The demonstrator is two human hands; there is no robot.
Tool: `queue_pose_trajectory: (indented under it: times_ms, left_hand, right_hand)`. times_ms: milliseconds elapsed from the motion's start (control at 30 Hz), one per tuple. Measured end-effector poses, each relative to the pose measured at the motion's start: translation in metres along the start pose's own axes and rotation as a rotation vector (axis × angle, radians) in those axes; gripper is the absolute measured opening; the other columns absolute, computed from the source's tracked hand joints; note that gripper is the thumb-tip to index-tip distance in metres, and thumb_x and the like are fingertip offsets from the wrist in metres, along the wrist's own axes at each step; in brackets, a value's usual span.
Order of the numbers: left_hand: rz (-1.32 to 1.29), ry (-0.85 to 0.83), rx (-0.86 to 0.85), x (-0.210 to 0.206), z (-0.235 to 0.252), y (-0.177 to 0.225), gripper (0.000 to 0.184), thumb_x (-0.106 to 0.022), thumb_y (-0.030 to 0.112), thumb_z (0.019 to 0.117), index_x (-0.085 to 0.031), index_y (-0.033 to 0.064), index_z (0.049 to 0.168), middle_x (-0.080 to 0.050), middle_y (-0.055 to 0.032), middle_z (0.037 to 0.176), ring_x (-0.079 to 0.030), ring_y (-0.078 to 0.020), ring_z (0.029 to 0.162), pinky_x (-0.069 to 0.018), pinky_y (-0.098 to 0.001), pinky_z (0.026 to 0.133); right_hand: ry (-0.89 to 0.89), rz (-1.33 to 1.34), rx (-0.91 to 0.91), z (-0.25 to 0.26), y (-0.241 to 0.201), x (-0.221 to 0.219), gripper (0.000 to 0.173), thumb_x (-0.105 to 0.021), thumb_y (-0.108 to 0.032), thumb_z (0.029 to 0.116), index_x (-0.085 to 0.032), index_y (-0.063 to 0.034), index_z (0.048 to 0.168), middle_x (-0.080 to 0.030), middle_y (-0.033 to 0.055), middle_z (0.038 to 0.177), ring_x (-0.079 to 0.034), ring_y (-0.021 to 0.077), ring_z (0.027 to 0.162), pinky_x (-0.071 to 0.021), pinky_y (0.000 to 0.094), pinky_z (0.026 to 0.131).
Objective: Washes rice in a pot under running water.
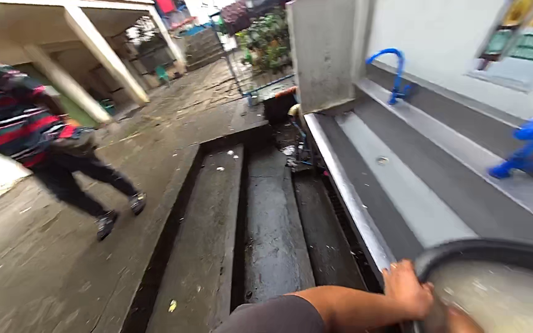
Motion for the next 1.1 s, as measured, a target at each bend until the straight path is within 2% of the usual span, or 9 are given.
queue_pose_trajectory:
  times_ms: [67, 167, 333, 433, 567, 700, 800, 900, 1100]
  left_hand:
    - [0.009, 0.042, -0.005, 0.002, 0.002, 0.001, 0.058, -0.062, 0.030, 0.1012, -0.047, 0.0029, 0.150, -0.055, -0.0217, 0.147, -0.049, -0.0364, 0.140, -0.0344, -0.0619, 0.118]
    - [0.172, 0.124, -0.224, 0.002, 0.000, 0.010, 0.068, -0.060, 0.018, 0.0985, -0.034, 0.0091, 0.161, -0.035, -0.0156, 0.166, -0.028, -0.0337, 0.156, -0.0200, -0.0625, 0.125]
    - [0.466, 0.067, -0.730, -0.011, 0.005, 0.029, 0.064, -0.067, 0.021, 0.0906, -0.052, 0.0032, 0.150, -0.034, -0.0226, 0.165, -0.023, -0.0449, 0.156, -0.0107, -0.0670, 0.125]
    - [0.503, 0.057, -0.841, -0.007, 0.017, 0.045, 0.076, -0.078, 0.029, 0.0831, -0.052, 0.0010, 0.149, -0.032, -0.0263, 0.164, -0.023, -0.0499, 0.154, -0.0115, -0.0742, 0.120]
    - [0.417, -0.021, -0.516, 0.002, 0.058, 0.048, 0.096, -0.078, 0.033, 0.0874, -0.027, -0.0014, 0.161, -0.022, -0.0296, 0.167, -0.020, -0.0507, 0.155, -0.0173, -0.0780, 0.116]
    - [0.235, -0.125, -0.206, 0.000, 0.077, 0.034, 0.074, -0.072, 0.025, 0.0953, -0.037, 0.0007, 0.156, -0.052, -0.0309, 0.146, -0.051, -0.0493, 0.135, -0.0426, -0.0695, 0.105]
    - [0.158, -0.140, -0.236, 0.002, 0.079, 0.033, 0.065, -0.069, 0.020, 0.0983, -0.041, -0.0043, 0.151, -0.057, -0.0347, 0.136, -0.057, -0.0506, 0.127, -0.0455, -0.0661, 0.103]
    - [0.067, -0.158, -0.306, 0.002, 0.079, 0.033, 0.064, -0.068, 0.016, 0.0985, -0.039, -0.0098, 0.149, -0.055, -0.0366, 0.138, -0.055, -0.0493, 0.131, -0.0417, -0.0630, 0.110]
    - [-0.078, -0.181, -0.317, 0.003, 0.081, 0.030, 0.057, -0.059, 0.015, 0.1026, -0.038, -0.0105, 0.149, -0.055, -0.0336, 0.140, -0.056, -0.0393, 0.132, -0.0423, -0.0510, 0.113]
  right_hand:
    - [0.056, 0.041, -0.053, -0.002, 0.006, -0.012, 0.050, -0.077, -0.012, 0.0865, -0.063, 0.0109, 0.129, -0.060, 0.0357, 0.132, -0.056, 0.0516, 0.128, -0.0442, 0.0672, 0.106]
    - [0.063, 0.138, -0.201, -0.028, -0.011, -0.007, 0.041, -0.069, -0.013, 0.0947, -0.064, 0.0057, 0.131, -0.062, 0.0312, 0.133, -0.057, 0.0477, 0.128, -0.0447, 0.0647, 0.107]
    - [0.056, 0.230, -0.420, -0.070, -0.024, 0.001, 0.046, -0.061, -0.039, 0.0997, -0.071, 0.0018, 0.118, -0.068, 0.0264, 0.125, -0.062, 0.0444, 0.122, -0.0474, 0.0654, 0.101]
    - [0.109, 0.255, -0.375, -0.087, -0.025, -0.007, 0.040, -0.069, -0.029, 0.0948, -0.072, 0.0062, 0.114, -0.064, 0.0302, 0.128, -0.056, 0.0473, 0.128, -0.0410, 0.0658, 0.109]
    - [0.026, 0.275, -0.347, -0.089, -0.023, -0.036, 0.041, -0.069, -0.017, 0.0945, -0.066, 0.0006, 0.131, -0.059, 0.0283, 0.140, -0.051, 0.0493, 0.135, -0.0383, 0.0737, 0.107]
    - [-0.243, 0.330, -0.491, -0.079, -0.035, -0.014, 0.040, -0.057, -0.017, 0.1043, -0.061, 0.0114, 0.132, -0.056, 0.0341, 0.140, -0.050, 0.0515, 0.135, -0.0358, 0.0714, 0.110]
    - [-0.220, 0.413, -0.578, -0.052, -0.021, 0.001, 0.048, -0.058, -0.021, 0.1046, -0.054, 0.0088, 0.141, -0.052, 0.0320, 0.147, -0.047, 0.0486, 0.140, -0.0340, 0.0670, 0.114]
    - [-0.142, 0.484, -0.664, -0.030, 0.001, 0.019, 0.047, -0.057, -0.022, 0.1053, -0.056, 0.0104, 0.139, -0.052, 0.0316, 0.147, -0.048, 0.0470, 0.139, -0.0347, 0.0647, 0.114]
    - [0.213, 0.752, -0.848, -0.042, 0.051, 0.068, 0.047, -0.052, -0.023, 0.1081, -0.052, 0.0052, 0.146, -0.050, 0.0271, 0.152, -0.044, 0.0415, 0.145, -0.0318, 0.0582, 0.120]
Point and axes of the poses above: each hand's wrist, its own z-axis towards the middle knuckle, its own x-axis out of the back of the hand, y = z × x, the point moved 5 cm from there along z, towards the middle knuckle
